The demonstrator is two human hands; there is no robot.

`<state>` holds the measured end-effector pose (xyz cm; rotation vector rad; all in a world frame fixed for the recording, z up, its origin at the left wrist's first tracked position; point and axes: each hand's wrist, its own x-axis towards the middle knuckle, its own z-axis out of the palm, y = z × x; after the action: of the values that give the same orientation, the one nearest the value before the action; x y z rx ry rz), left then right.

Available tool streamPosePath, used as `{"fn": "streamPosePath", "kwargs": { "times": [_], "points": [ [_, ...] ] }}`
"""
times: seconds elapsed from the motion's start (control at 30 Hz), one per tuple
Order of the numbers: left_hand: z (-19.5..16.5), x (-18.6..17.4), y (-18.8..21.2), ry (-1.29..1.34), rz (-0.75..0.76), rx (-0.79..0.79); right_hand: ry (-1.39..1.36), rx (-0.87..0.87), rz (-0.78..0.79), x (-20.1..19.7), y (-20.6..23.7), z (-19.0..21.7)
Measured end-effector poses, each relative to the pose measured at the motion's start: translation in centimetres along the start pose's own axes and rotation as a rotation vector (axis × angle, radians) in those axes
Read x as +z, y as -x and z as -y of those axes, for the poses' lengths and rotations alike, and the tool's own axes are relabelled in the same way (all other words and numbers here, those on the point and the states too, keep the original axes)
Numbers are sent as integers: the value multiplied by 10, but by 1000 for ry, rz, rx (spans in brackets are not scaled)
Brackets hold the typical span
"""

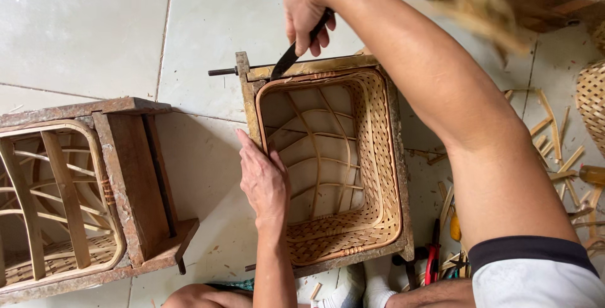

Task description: The person assembles a rectangular basket frame by inserting curved bamboo strips into a wooden mold. They apply glue to the joints, use a hammer to tap the strips into place, and use pliers to adjust and secure the frame.

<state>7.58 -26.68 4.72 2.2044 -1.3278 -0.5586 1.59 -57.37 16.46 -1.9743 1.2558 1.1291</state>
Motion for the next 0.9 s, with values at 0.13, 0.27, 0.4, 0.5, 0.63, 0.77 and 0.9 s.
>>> {"fn": "streamPosePath", "kwargs": {
  "times": [0.13, 0.27, 0.4, 0.5, 0.63, 0.77, 0.9],
  "points": [
    [1, -2, 3, 0, 45, -29, -16, -51, -25, 9, 15, -8],
    [5, 0, 6, 2, 23, 29, 187, -267, -526, 47, 61, -39],
    [5, 2, 9, -17, 5, 31, 142, -237, -759, 108, 117, -113],
    [4, 2, 14, -10, -25, 76, 33, -71, -612, 155, 129, -153],
    [-1, 11, 7, -44, -192, 279, 38, -80, -736, 191, 119, -183],
    [-31, 49, -51, -562, -256, 550, 108, 14, -587, 197, 94, -185],
    [-68, 83, -120, -931, -226, 868, 194, -4, -602, 182, 79, -177]
  ]
}}
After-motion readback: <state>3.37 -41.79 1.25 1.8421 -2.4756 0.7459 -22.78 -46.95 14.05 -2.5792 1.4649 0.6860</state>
